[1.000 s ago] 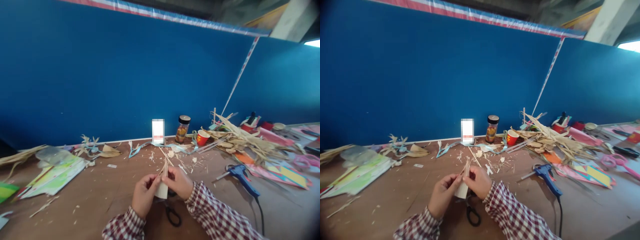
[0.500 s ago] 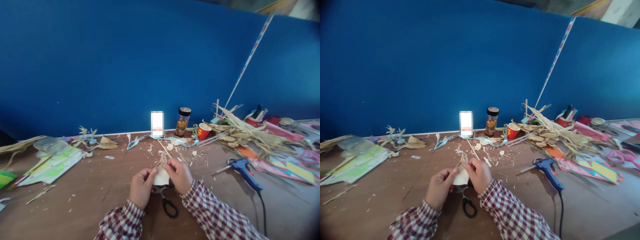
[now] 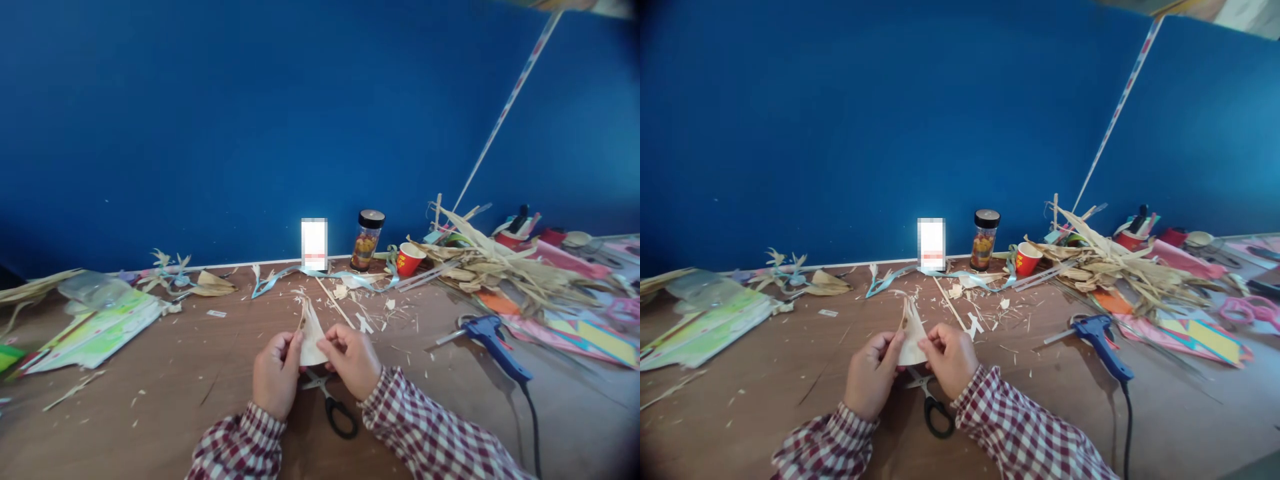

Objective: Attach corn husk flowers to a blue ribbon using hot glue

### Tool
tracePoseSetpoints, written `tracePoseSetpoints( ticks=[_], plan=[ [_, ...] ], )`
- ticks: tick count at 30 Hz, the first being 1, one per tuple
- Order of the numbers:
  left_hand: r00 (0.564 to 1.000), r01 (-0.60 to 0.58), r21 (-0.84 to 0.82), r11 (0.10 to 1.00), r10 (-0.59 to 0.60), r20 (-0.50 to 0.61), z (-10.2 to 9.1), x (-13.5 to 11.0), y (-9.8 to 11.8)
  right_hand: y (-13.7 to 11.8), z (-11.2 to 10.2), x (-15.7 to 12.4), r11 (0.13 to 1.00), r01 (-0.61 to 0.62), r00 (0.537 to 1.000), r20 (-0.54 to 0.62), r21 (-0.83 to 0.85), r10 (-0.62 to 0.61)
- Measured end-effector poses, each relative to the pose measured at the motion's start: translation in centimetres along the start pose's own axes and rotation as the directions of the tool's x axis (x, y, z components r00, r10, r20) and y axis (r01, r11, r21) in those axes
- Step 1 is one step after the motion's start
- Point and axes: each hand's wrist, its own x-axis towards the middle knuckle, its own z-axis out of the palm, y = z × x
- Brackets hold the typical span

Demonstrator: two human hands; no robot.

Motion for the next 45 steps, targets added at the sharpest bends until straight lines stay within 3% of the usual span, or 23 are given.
tracePoseSetpoints(
  ticks=[4, 9, 13, 19, 23, 29, 36, 40, 45],
  plan=[
    [1.000, 0.016, 0.005, 1.000, -0.016, -0.018, -0.1, 0.2, -0.2, 0.2, -0.3, 0.2, 0.998, -0.049, 0.998, 0.038, 0.050, 0.048],
    [1.000, 0.029, 0.046, 0.999, -0.029, 0.004, 0.0, 0.0, -0.2, 0.0, -0.6, 0.0, 0.988, 0.070, 0.997, -0.005, -0.140, -0.071],
    [0.997, -0.080, 0.109, 0.991, 0.078, 0.023, 0.1, -0.3, -0.5, -0.3, -0.5, -0.2, 0.954, 0.159, 0.985, -0.027, -0.252, -0.171],
    [0.981, -0.185, 0.225, 0.957, 0.165, 0.102, 0.2, -0.7, -0.7, 0.0, -0.1, -0.2, 0.938, 0.163, 0.984, -0.021, -0.307, -0.178],
    [0.988, -0.147, 0.236, 0.961, 0.133, 0.074, -0.1, -0.3, -0.5, 0.4, -0.4, 0.1, 0.948, 0.176, 0.977, -0.069, -0.264, -0.200],
    [0.995, -0.095, 0.270, 0.958, 0.103, -0.015, -0.8, 0.4, -0.5, 0.2, -1.3, 0.3, 0.990, 0.125, 0.983, -0.129, -0.062, -0.132],
    [0.986, -0.162, 0.261, 0.952, 0.165, 0.013, -0.1, 0.0, -0.6, -1.1, -1.3, -0.5, 0.922, 0.362, 0.922, -0.091, -0.139, -0.376],
    [0.967, -0.254, 0.300, 0.920, 0.248, 0.059, 0.0, -0.5, -0.8, -0.8, -0.7, -0.4, 0.953, 0.278, 0.961, 0.021, -0.124, -0.277],
    [0.958, -0.282, 0.295, 0.913, 0.283, 0.040, -0.4, -0.3, -0.8, -0.5, -0.4, -0.3, 0.944, 0.235, 0.966, -0.048, -0.232, -0.253]
  ],
)
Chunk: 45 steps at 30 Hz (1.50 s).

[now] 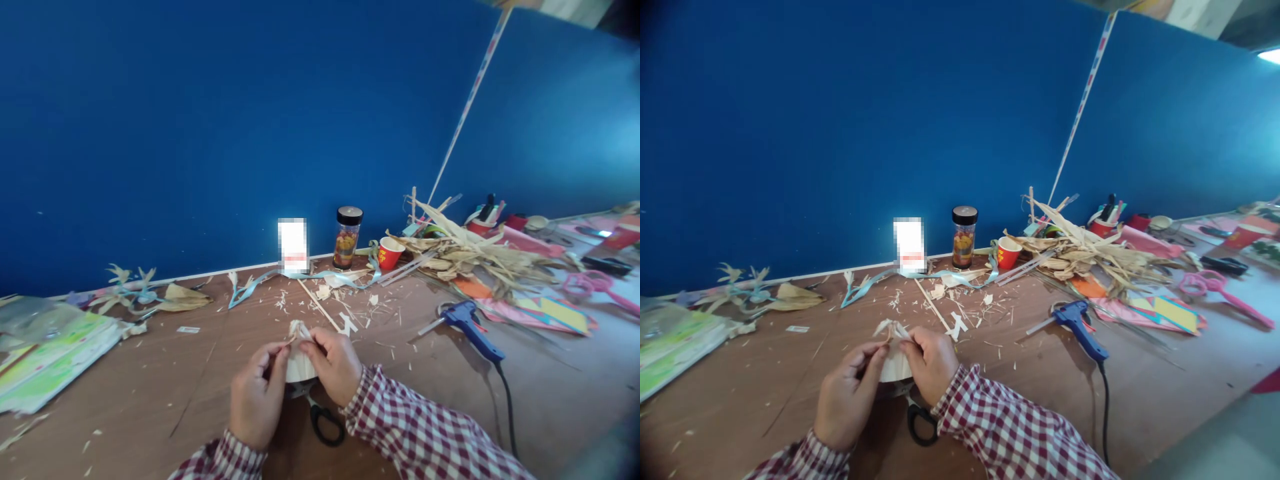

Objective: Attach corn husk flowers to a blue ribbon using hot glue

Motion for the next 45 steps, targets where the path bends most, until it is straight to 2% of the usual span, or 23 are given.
tracePoseSetpoints(
  ticks=[7, 9, 11, 13, 15, 17, 19, 22, 30, 36, 40, 42, 44, 45],
  plan=[
    [1.000, -0.024, -0.028, 0.999, 0.024, -0.008, -0.5, 0.7, 0.4, 0.0, -1.1, 0.5, 0.989, 0.149, 0.989, -0.001, -0.002, -0.149],
    [0.998, 0.051, -0.014, 0.999, -0.051, -0.046, -0.7, 1.0, 0.1, 0.8, -2.2, 1.4, 0.996, 0.091, 0.995, -0.050, 0.014, -0.090],
    [0.983, 0.170, -0.028, 0.985, -0.172, -0.066, -1.0, 1.5, -0.4, 2.2, -3.9, 2.4, 0.999, -0.031, 0.990, -0.141, -0.016, 0.028],
    [0.964, 0.262, -0.093, 0.961, -0.265, -0.028, -1.1, 1.9, -1.0, 3.7, -5.6, 3.3, 0.982, -0.107, 0.982, -0.170, -0.154, 0.080],
    [0.949, 0.315, -0.175, 0.933, -0.316, 0.023, -1.1, 2.2, -1.4, 5.0, -7.0, 3.8, 0.915, -0.175, 0.976, -0.183, -0.364, 0.114],
    [0.933, 0.358, -0.249, 0.900, -0.352, 0.068, -0.9, 2.3, -1.6, 5.8, -7.8, 4.0, 0.829, -0.216, 0.976, -0.139, -0.517, 0.168],
    [0.916, 0.401, -0.302, 0.865, -0.384, 0.115, -0.7, 2.3, -1.7, 6.2, -8.1, 4.0, 0.782, -0.219, 0.974, -0.080, -0.583, 0.213],
    [0.892, 0.451, -0.342, 0.824, -0.420, 0.167, -0.5, 2.2, -1.6, 6.2, -8.2, 4.0, 0.776, -0.212, 0.972, -0.042, -0.594, 0.233],
    [0.876, 0.482, -0.407, 0.776, -0.442, 0.194, -0.5, 2.3, -1.4, 6.6, -8.2, 3.8, 0.788, -0.241, 0.941, 0.062, -0.566, 0.332],
    [0.849, 0.526, -0.446, 0.724, -0.476, 0.228, -0.1, 2.0, -1.4, 6.6, -8.1, 3.6, 0.828, -0.219, 0.954, 0.067, -0.516, 0.294],
    [0.849, 0.524, -0.458, 0.718, -0.486, 0.208, -0.1, 1.9, -1.1, 6.1, -8.3, 3.9, 0.857, -0.191, 0.974, 0.016, -0.479, 0.226],
    [0.851, 0.518, -0.477, 0.710, -0.486, 0.200, -0.1, 1.9, -0.9, 5.7, -8.0, 4.1, 0.924, -0.196, 0.978, 0.005, -0.327, 0.209],
    [0.843, 0.525, -0.523, 0.672, -0.497, 0.206, -0.1, 1.9, -0.7, 5.0, -7.3, 4.1, 0.975, -0.223, 0.974, 0.037, 0.000, 0.223],
    [0.840, 0.525, -0.551, 0.648, -0.499, 0.214, -0.1, 1.9, -0.7, 4.5, -6.8, 4.0, 0.953, -0.243, 0.970, 0.071, 0.178, 0.234]
  ],
)
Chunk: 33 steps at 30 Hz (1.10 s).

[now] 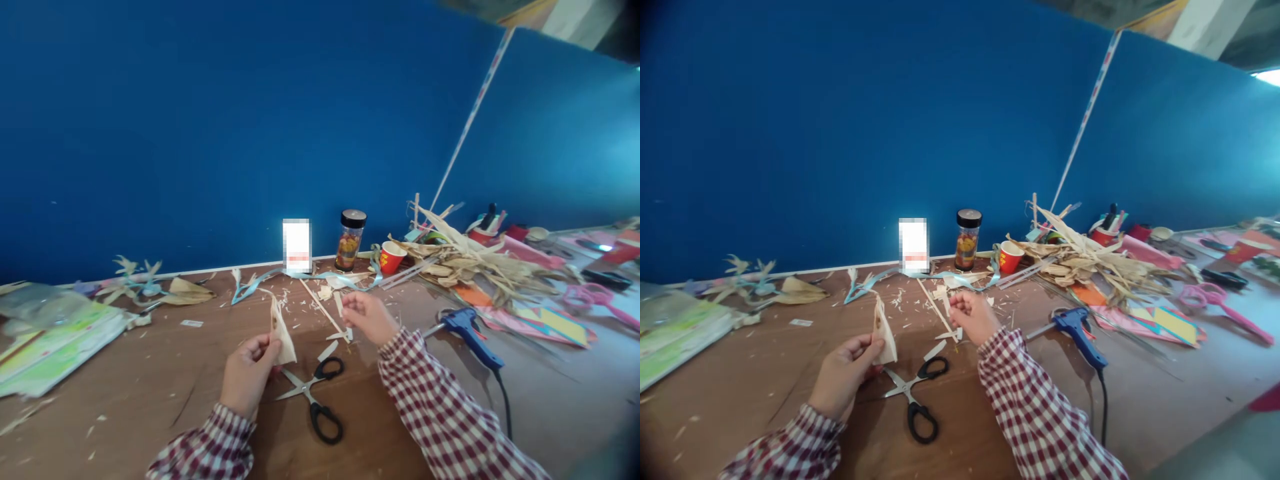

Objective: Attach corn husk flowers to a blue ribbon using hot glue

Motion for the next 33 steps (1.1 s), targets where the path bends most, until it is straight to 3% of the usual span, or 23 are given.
tracePoseSetpoints(
  ticks=[2, 4, 7, 11, 14, 17, 25, 33],
  plan=[
    [1.000, -0.001, -0.060, 0.998, 0.002, 0.015, 0.1, 0.0, 0.0, -0.9, 1.6, -0.8, 0.969, -0.036, 0.997, 0.081, 0.244, 0.017],
    [1.000, 0.000, -0.081, 0.997, 0.002, 0.024, 0.3, 0.0, -0.1, -2.0, 3.5, -2.0, 0.949, -0.043, 0.988, 0.152, 0.312, -0.005],
    [0.999, 0.009, -0.066, 0.998, -0.007, 0.037, 0.5, -0.1, -0.5, -3.1, 6.4, -4.1, 0.980, 0.051, 0.975, 0.201, 0.191, -0.090],
    [0.994, -0.040, -0.042, 0.998, 0.045, 0.104, 0.6, -0.3, -0.8, -2.6, 8.7, -5.1, 0.982, 0.165, 0.985, 0.060, -0.088, -0.160],
    [0.991, -0.053, 0.006, 0.999, 0.052, 0.123, 0.6, -0.6, -0.7, -1.4, 8.7, -4.5, 0.969, 0.119, 0.989, -0.063, -0.214, -0.135],
    [0.992, -0.041, 0.028, 0.999, 0.038, 0.124, 0.6, -0.7, -0.6, -0.5, 8.1, -3.8, 0.973, 0.067, 0.990, -0.103, -0.220, -0.091],
    [0.988, 0.023, 0.008, 1.000, -0.024, 0.151, 1.1, -1.1, -0.3, -1.2, 7.6, -3.6, 0.980, -0.155, 0.987, 0.054, 0.126, 0.149],
    [0.986, 0.081, -0.073, 0.994, -0.069, 0.153, 1.2, -1.2, -0.3, -1.7, 7.6, -3.8, 0.980, -0.158, 0.986, 0.063, 0.117, 0.152]
  ],
)
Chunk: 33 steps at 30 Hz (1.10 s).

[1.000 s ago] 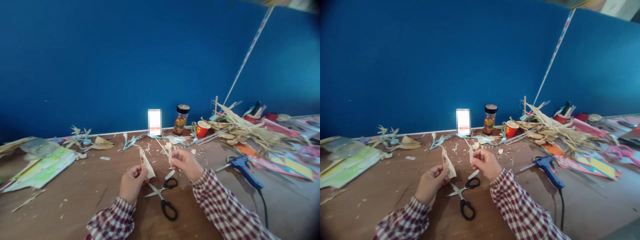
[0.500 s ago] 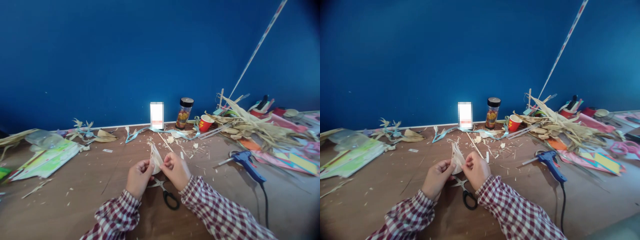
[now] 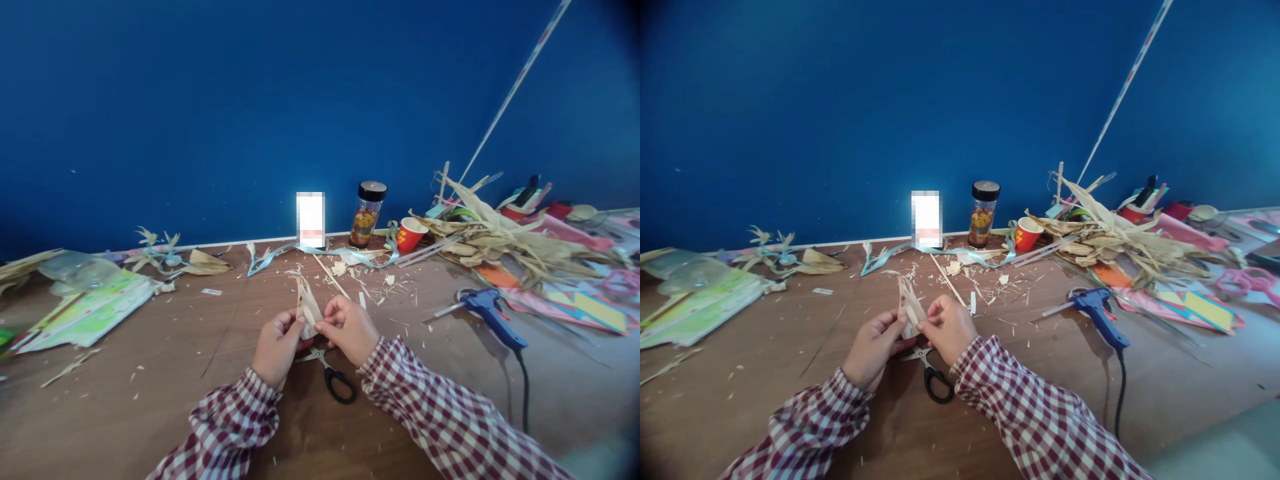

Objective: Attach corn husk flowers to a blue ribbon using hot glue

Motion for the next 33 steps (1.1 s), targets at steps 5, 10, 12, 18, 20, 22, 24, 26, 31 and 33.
tracePoseSetpoints(
  ticks=[5, 10, 12, 18, 20, 22, 24, 26, 31, 33],
  plan=[
    [1.000, 0.000, 0.016, 1.000, 0.000, -0.016, -0.17, 0.21, -0.18, 0.47, 0.08, -0.01, 0.997, 0.033, 0.999, -0.019, -0.063, -0.034],
    [1.000, 0.000, -0.010, 1.000, -0.001, -0.031, -0.03, 0.12, 0.04, 0.53, 0.14, -0.02, 0.993, 0.055, 0.998, -0.038, -0.105, -0.059],
    [1.000, 0.007, -0.010, 1.000, -0.007, -0.024, -0.01, 0.00, 0.09, 0.47, 0.19, -0.06, 0.991, 0.062, 0.997, -0.043, -0.122, -0.067],
    [0.999, -0.011, 0.032, 0.999, 0.010, 0.041, -0.49, 0.26, -0.26, 0.86, 0.19, -0.10, 0.964, 0.113, 0.991, -0.042, -0.239, -0.127],
    [1.000, -0.026, -0.005, 1.000, 0.026, -0.002, -0.70, 0.57, -0.34, 0.99, -0.02, -0.02, 0.942, 0.150, 0.982, -0.062, -0.301, -0.176],
    [0.999, -0.031, -0.047, 0.998, 0.029, -0.033, -0.85, 0.81, -0.31, 0.94, -0.27, 0.10, 0.928, 0.182, 0.972, -0.086, -0.326, -0.221],
    [0.999, -0.021, -0.075, 0.997, 0.018, -0.043, -0.88, 0.89, -0.21, 0.74, -0.44, 0.19, 0.934, 0.210, 0.964, -0.097, -0.291, -0.247],
    [0.999, -0.001, -0.091, 0.996, -0.003, -0.041, -0.81, 0.78, -0.13, 0.53, -0.45, 0.24, 0.953, 0.221, 0.969, -0.066, -0.206, -0.239],
    [0.998, 0.056, -0.071, 0.996, -0.056, 0.009, -0.49, 0.28, -0.14, 0.52, -0.18, 0.26, 0.979, 0.185, 0.982, 0.061, -0.087, -0.180],
    [0.997, 0.060, -0.045, 0.997, -0.058, 0.041, -0.35, 0.17, -0.15, 0.53, -0.16, 0.25, 0.976, 0.193, 0.980, 0.060, -0.105, -0.187]
  ],
)
